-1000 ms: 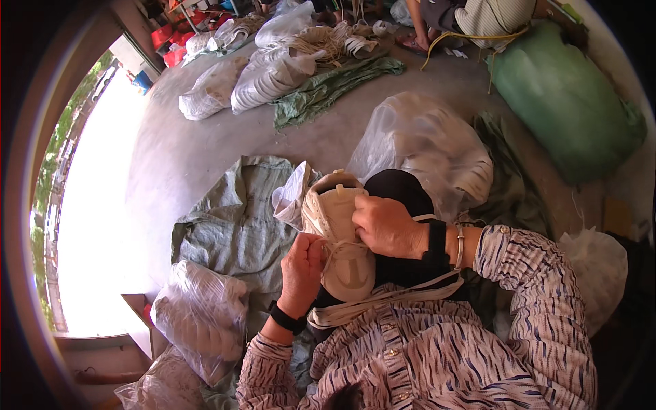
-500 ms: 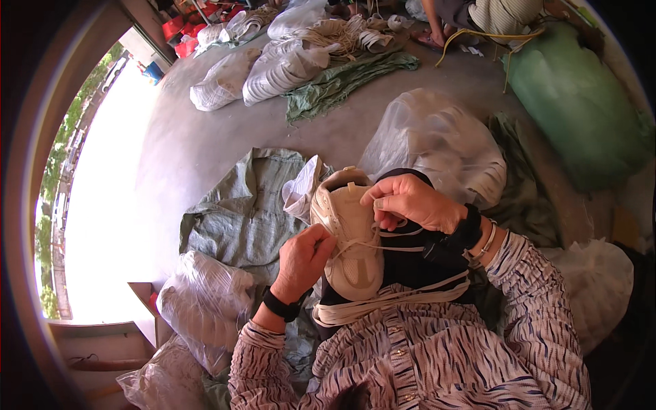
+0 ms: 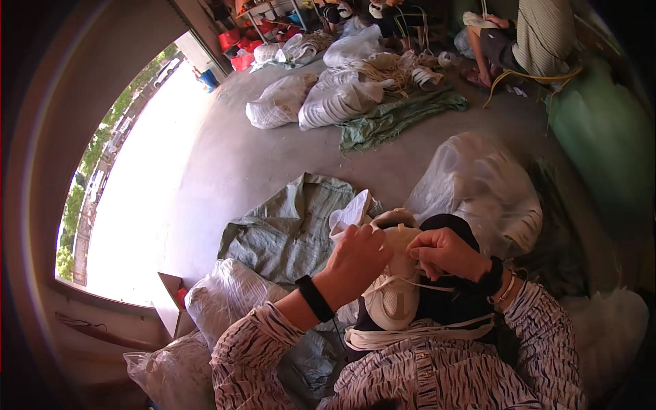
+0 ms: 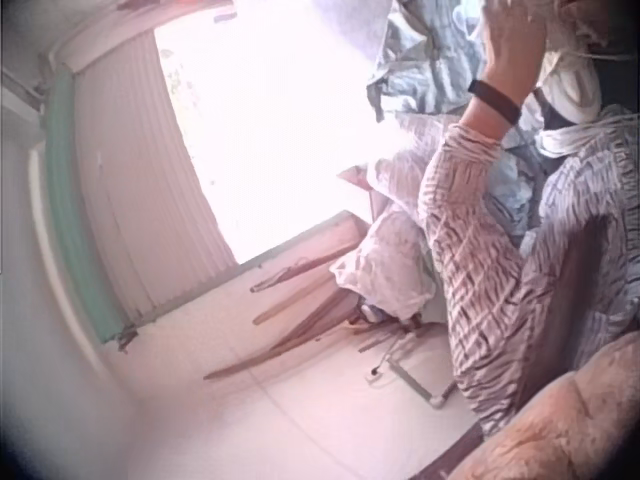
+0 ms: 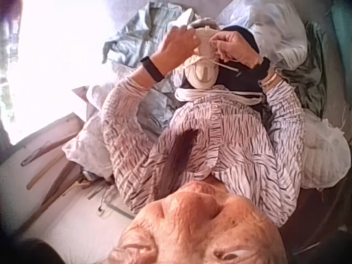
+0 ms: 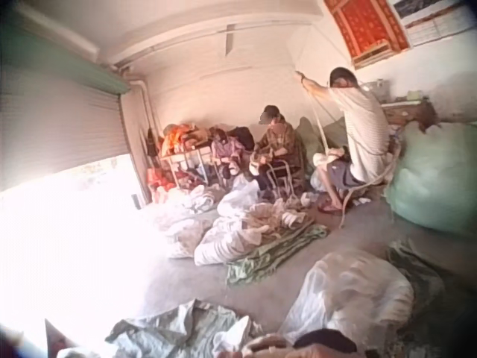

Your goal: Lacing a shoe by threading laces through the eyelets.

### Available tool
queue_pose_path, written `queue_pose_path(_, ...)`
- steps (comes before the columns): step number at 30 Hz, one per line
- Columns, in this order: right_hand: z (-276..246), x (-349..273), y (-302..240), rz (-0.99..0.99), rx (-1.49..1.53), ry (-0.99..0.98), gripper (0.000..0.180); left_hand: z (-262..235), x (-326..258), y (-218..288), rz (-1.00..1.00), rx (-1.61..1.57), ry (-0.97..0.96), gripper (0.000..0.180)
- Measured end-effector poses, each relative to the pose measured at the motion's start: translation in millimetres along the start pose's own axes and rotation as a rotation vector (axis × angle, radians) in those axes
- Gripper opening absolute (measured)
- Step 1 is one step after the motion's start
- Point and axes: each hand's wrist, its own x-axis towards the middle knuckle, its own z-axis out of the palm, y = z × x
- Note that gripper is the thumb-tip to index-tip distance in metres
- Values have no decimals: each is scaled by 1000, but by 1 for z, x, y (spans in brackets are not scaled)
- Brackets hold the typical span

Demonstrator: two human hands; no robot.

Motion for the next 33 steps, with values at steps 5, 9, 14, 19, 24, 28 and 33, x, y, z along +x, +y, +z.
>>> queue_pose_path(5, -1, -3, 3, -70, 144, 82, 15, 8, 12, -7, 219, 3, 134, 14)
queue_pose_path(9, -2, -3, 1, -83, 67, 28, 16, 15, 22, -11, 201, -28, -170, 13)
queue_pose_path(14, -5, -5, -1, -59, 9, 68, 18, 8, 17, -25, 241, -258, -100, 30)
queue_pose_path(19, -5, -3, 1, -115, 20, 41, 19, 56, 18, -9, 152, -411, 36, 30)
queue_pose_path(24, -1, 1, 5, -52, -29, 87, 21, 43, 19, -27, -457, -1577, -73, 17)
queue_pose_path(28, 16, 18, -4, -123, -15, -26, 18, 37, 17, -10, -421, -1446, 99, 17)
queue_pose_path(33, 33, 12, -14, -208, -60, 130, 11, 37, 17, -3, -450, -1572, 180, 16)
